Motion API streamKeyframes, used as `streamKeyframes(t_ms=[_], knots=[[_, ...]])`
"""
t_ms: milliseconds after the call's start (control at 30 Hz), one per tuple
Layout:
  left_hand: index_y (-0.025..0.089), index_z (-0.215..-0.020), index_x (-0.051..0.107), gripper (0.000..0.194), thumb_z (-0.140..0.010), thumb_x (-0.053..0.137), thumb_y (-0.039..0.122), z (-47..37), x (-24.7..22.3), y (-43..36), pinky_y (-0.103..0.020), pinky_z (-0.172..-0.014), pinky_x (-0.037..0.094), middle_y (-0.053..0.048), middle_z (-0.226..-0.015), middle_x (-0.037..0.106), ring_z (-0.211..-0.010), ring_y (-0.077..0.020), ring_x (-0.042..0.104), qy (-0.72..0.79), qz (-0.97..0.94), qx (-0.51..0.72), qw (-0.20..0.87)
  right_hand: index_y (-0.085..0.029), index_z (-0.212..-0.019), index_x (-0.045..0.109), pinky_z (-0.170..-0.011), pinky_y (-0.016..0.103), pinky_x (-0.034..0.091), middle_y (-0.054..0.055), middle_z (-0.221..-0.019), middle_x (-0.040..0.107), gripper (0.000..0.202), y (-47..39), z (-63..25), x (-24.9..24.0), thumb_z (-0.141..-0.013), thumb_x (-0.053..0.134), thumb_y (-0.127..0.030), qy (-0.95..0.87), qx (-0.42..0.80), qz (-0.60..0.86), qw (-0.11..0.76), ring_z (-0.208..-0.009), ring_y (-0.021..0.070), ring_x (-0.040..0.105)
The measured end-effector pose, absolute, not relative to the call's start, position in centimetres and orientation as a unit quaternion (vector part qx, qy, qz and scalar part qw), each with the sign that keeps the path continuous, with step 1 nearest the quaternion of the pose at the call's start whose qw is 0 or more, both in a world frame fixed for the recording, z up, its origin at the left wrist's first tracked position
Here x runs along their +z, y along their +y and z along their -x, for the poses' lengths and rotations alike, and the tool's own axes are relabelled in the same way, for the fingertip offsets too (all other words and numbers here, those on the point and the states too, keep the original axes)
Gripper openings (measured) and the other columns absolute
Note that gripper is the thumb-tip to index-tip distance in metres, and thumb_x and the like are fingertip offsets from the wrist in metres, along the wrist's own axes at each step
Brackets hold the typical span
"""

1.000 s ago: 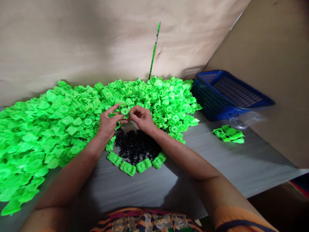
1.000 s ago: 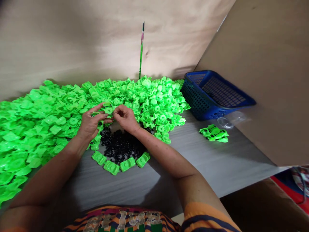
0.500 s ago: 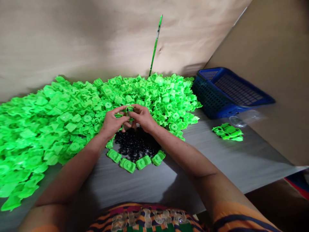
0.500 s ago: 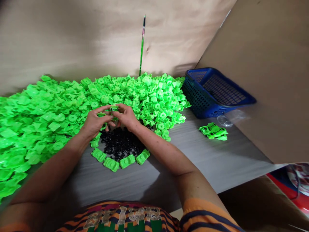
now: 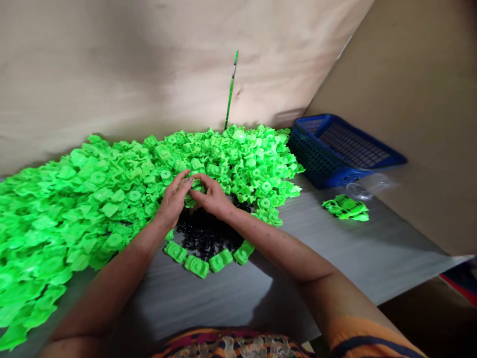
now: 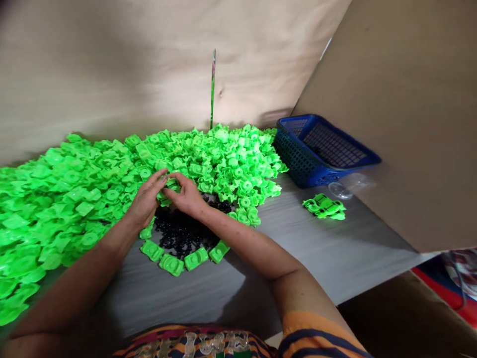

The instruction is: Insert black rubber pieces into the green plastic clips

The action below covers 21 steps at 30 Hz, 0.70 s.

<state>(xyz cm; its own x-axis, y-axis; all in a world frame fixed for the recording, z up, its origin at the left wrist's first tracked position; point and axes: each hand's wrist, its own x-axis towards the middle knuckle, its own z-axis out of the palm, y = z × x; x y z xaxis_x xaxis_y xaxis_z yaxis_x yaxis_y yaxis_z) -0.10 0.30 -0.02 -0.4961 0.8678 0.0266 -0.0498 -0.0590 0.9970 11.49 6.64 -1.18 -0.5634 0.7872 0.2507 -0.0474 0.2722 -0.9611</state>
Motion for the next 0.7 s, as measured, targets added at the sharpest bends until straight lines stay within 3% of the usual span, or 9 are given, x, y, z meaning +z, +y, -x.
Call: streamKeyframes(t_ms=[167,333,433,700], knots=[[0.024,-0.116,0.078,0.043,-0.082,0.076,0.051,-0.5,0.2,-0.1,-0.039,-0.117,0.046,-0.009,-0.131,0.077,-0.132,-0.0289,0.065,0.584,-0.345,0.657,0.329,-0.022,-0.108,0.067,-0.068,0.027,0.054,-0.005,-0.078,0.064,0.04,5.4,-11.3,-1.3,-0.074,0.082,-0.034,-0.675,0.564,0.298,0.371,-0.071,0.0153,0.061],[0.021,-0.099,0.082,0.031,-0.08,0.079,0.044,-1.2,0.3,-0.6,-0.035,-0.103,0.052,-0.006,-0.105,0.08,-0.11,-0.0255,0.07,0.578,-0.39,0.649,0.305,-0.021,-0.09,0.062,-0.091,0.032,0.056,-0.003,-0.089,0.068,0.025,5.2,-11.1,-1.0,-0.068,0.075,-0.022,-0.682,0.545,0.27,0.407,-0.089,0.0184,0.065],[0.021,-0.097,0.082,0.026,-0.079,0.079,0.039,-1.3,0.3,-0.8,-0.033,-0.098,0.051,-0.004,-0.097,0.079,-0.102,-0.0236,0.07,0.581,-0.41,0.647,0.274,-0.022,-0.085,0.059,-0.095,0.033,0.054,-0.002,-0.094,0.071,0.022,5.3,-11.1,-0.8,-0.066,0.07,-0.018,-0.695,0.534,0.251,0.411,-0.094,0.0194,0.065],[0.02,-0.094,0.081,0.031,-0.075,0.076,0.043,-1.1,-0.2,-0.5,-0.037,-0.096,0.051,-0.004,-0.095,0.079,-0.1,-0.0257,0.07,0.591,-0.404,0.644,0.271,-0.02,-0.096,0.064,-0.097,0.036,0.055,0.002,-0.1,0.074,0.029,5.8,-10.7,-2.0,-0.067,0.068,-0.019,-0.709,0.519,0.228,0.42,-0.098,0.0221,0.068]])
